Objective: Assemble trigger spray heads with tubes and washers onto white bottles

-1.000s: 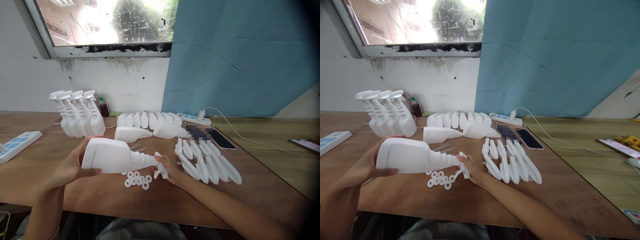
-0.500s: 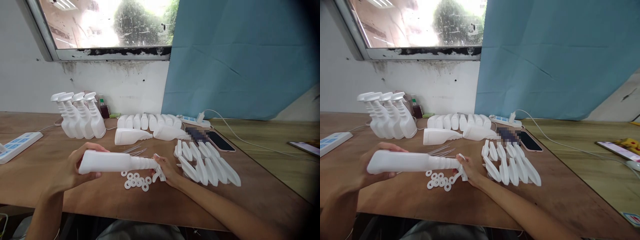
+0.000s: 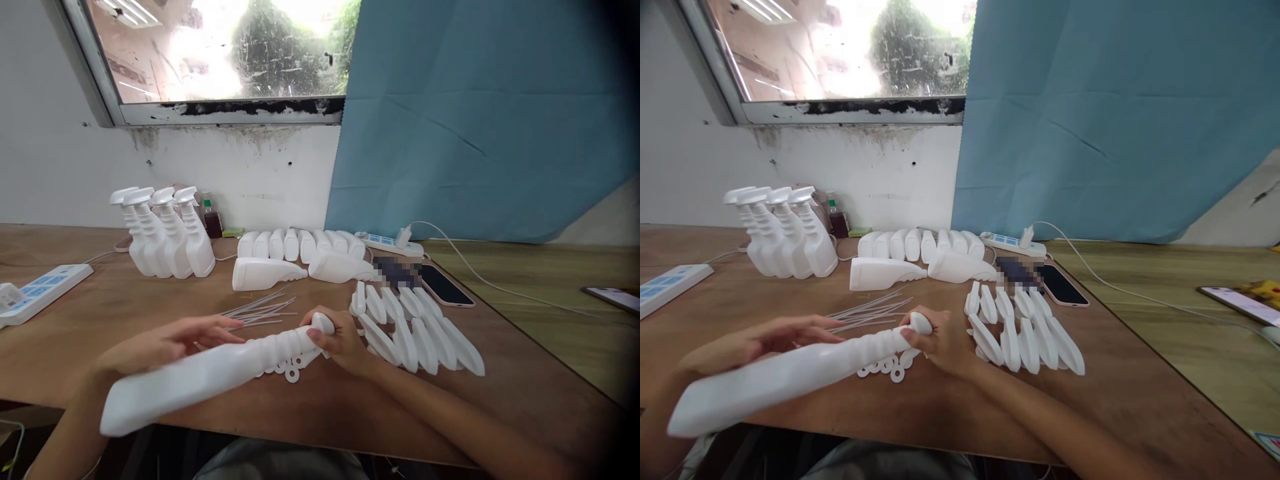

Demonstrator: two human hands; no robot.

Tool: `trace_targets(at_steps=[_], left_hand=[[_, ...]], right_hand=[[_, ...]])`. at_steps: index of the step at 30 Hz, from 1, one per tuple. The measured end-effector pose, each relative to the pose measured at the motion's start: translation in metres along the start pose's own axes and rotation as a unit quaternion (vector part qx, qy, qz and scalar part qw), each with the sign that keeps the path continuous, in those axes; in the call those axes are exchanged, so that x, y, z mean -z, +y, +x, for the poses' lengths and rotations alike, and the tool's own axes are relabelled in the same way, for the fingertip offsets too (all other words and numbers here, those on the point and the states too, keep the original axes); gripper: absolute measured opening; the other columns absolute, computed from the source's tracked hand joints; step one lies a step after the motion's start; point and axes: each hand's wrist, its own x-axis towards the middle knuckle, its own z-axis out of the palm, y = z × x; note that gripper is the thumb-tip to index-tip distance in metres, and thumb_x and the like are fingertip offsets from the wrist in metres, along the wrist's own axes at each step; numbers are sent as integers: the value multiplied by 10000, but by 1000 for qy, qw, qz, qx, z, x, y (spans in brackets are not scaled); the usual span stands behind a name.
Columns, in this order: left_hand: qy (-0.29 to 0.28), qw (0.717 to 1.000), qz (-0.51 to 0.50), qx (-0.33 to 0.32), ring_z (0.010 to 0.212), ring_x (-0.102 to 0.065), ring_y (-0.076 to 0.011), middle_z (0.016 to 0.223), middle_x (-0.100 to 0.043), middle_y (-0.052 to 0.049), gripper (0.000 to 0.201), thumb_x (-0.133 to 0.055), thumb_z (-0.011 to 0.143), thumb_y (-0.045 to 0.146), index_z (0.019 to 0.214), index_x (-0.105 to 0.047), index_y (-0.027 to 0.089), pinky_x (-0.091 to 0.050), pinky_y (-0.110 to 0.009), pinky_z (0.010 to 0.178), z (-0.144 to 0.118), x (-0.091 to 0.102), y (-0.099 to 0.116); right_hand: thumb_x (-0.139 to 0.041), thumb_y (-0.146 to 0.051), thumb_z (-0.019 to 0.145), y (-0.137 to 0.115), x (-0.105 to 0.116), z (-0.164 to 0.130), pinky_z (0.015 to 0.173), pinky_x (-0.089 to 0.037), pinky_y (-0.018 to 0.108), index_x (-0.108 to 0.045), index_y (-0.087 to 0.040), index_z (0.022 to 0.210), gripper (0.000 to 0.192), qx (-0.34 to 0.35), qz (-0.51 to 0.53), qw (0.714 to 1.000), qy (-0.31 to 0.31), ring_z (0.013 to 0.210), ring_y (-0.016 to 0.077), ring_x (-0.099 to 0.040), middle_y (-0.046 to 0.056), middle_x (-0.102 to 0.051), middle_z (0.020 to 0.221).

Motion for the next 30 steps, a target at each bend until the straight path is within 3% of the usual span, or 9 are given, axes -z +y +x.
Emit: trace_targets(at_steps=[2, 3, 8, 14, 18, 21, 23, 27, 30], left_hand=[[-190, 978, 73, 32, 1008, -550, -265, 1150, -580, -51, 641, -652, 609, 501, 1190, -529, 259, -460, -323, 813, 6, -14, 23], [-203, 973, 100, 44, 1026, -529, -251, 1157, -566, -27, 620, -662, 619, 415, 1200, -504, 268, -440, -314, 840, 10, -23, 33], [-145, 986, 42, 76, 773, -533, -151, 891, -561, 7, 395, -501, 625, 125, 1010, -525, 208, -436, -225, 678, 21, -65, 59], [-97, 990, -33, 93, 646, -481, -117, 737, -508, 44, 401, -506, 562, 83, 940, -462, 211, -395, -204, 587, 18, -71, 57], [-84, 996, -28, 33, 690, -489, -129, 744, -511, 34, 297, -505, 554, 65, 820, -479, 195, -406, -221, 641, 19, -75, 52], [-25, 999, 1, -30, 762, -498, -149, 808, -534, 12, 242, -530, 564, 71, 778, -506, 181, -411, -240, 699, 20, -81, 48], [20, 999, 5, -29, 750, -512, -152, 806, -560, 2, 181, -564, 614, 134, 788, -537, 177, -413, -249, 696, 19, -79, 47], [131, 989, -60, 14, 603, -544, -150, 643, -578, -9, 216, -571, 712, 363, 762, -558, 153, -422, -262, 600, 25, -52, 41], [295, 952, -67, -49, 614, -572, -153, 650, -594, -16, 248, -611, 703, 381, 743, -547, 144, -436, -268, 622, 36, -16, 32]], right_hand=[[-513, -459, 796, -19, 0, 10, 473, -359, 192, -583, -172, 731, 302, 73, -25, 996, -53, 497, 85, -472, -14, -562, 590], [-517, -454, 797, -29, -1, 16, 487, -367, 190, -580, -166, 723, 304, 109, -37, 990, -79, 507, 83, -480, -12, -568, 597], [-552, -428, 796, -64, -5, 41, 462, -363, 169, -554, -148, 738, 285, 278, -40, 943, -181, 473, 62, -455, -22, -552, 557], [-525, -416, 822, -77, 2, 55, 453, -357, 169, -542, -143, 739, 286, 411, -93, 887, -186, 478, 57, -460, -15, -555, 578], [-511, -420, 828, -76, 1, 58, 425, -341, 191, -534, -156, 751, 276, 502, -158, 839, -137, 465, 65, -458, -32, -525, 550], [-486, -481, 822, -75, -1, 61, 413, -357, 212, -508, -173, 734, 320, 554, -209, 801, -85, 452, 81, -462, -34, -518, 541], [-450, -512, 829, -76, -1, 63, 480, -435, 232, -510, -171, 829, 346, 569, -230, 788, -46, 559, 111, -543, 18, -596, 705], [-420, -470, 854, -77, 6, 66, 692, -522, 350, -411, -196, 1138, 395, 526, -185, 828, 60, 925, 202, -566, 127, -481, 1150], [-490, -283, 827, -72, 9, 63, 726, -522, 393, -355, -230, 1208, 407, 488, -121, 856, 120, 899, 192, -553, 119, -404, 1203]])
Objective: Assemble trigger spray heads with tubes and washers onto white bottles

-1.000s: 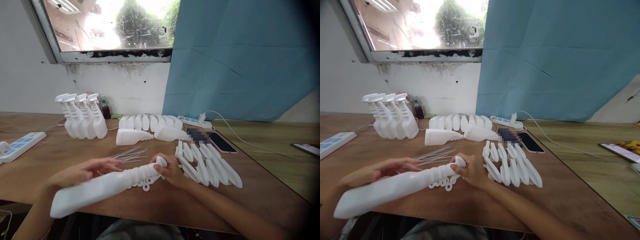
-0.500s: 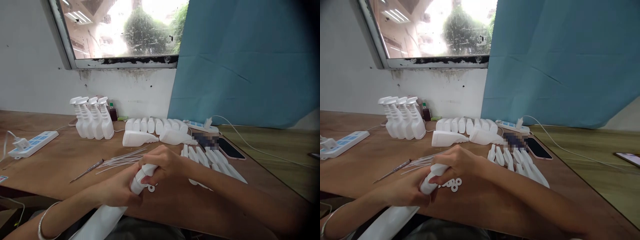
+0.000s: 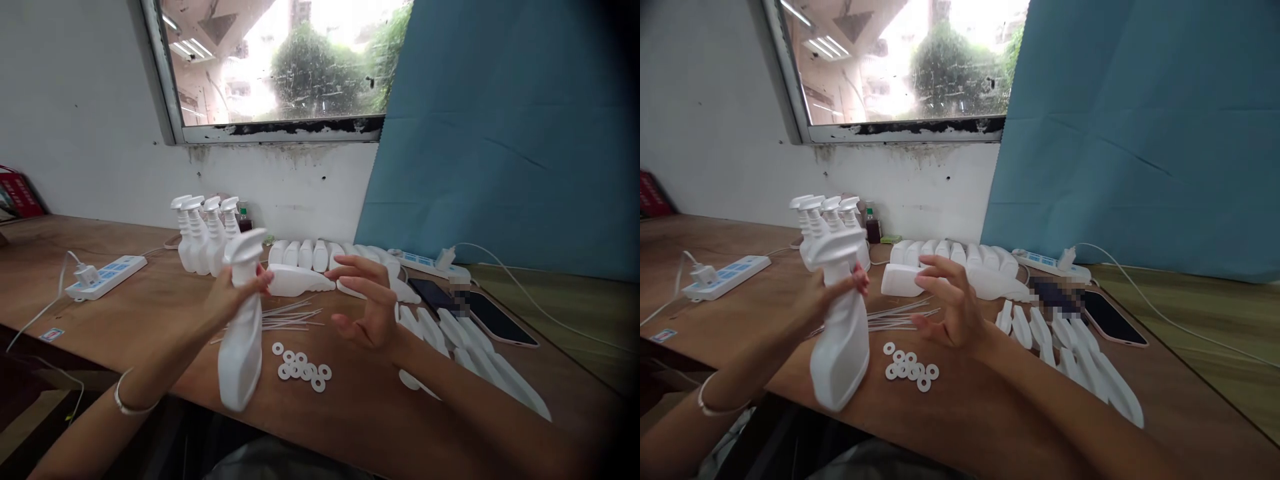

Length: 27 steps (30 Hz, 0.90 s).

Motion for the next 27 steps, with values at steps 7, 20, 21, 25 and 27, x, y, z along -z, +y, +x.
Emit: trace_targets(at_steps=[7, 20, 21, 25, 27], left_hand=[[127, 972, 83, -178, 764, -611, -182, 889, -620, -34, 312, -636, 674, 310, 940, -577, 157, -462, -323, 761, 71, 34, -29], [222, 929, 292, -51, 960, -562, -251, 1046, -572, -105, 624, -642, 628, 322, 1171, -384, 154, -440, -360, 836, 91, 46, -127], [216, 922, 319, -38, 995, -545, -266, 1084, -549, -124, 658, -640, 628, 312, 1196, -353, 144, -430, -374, 857, 81, 45, -133], [184, 899, 394, -55, 1081, -487, -293, 1203, -460, -160, 735, -603, 658, 302, 1277, -250, 123, -387, -400, 927, 53, 40, -151], [173, 885, 424, -81, 1111, -457, -289, 1214, -442, -168, 725, -573, 686, 297, 1295, -231, 104, -363, -389, 952, 54, 37, -156]], right_hand=[[-506, -86, 759, -7, -12, -20, 779, -505, 419, -369, -212, 1164, 446, -96, -44, 993, -59, 1032, 237, -490, 121, -449, 1111], [-475, -67, 763, -12, -15, -45, 704, -525, 376, -346, -207, 1170, 449, -153, -2, 987, -58, 907, 190, -525, 127, -406, 1166], [-474, -69, 764, -13, -14, -48, 710, -521, 379, -351, -201, 1165, 440, -159, -3, 985, -60, 894, 187, -528, 128, -410, 1161], [-459, -85, 781, -12, -14, -57, 740, -507, 405, -369, -197, 1141, 388, -192, -8, 979, -69, 873, 182, -532, 127, -419, 1156], [-456, -85, 783, -13, -15, -59, 739, -506, 407, -371, -197, 1139, 382, -200, -5, 977, -73, 856, 177, -532, 128, -417, 1165]])
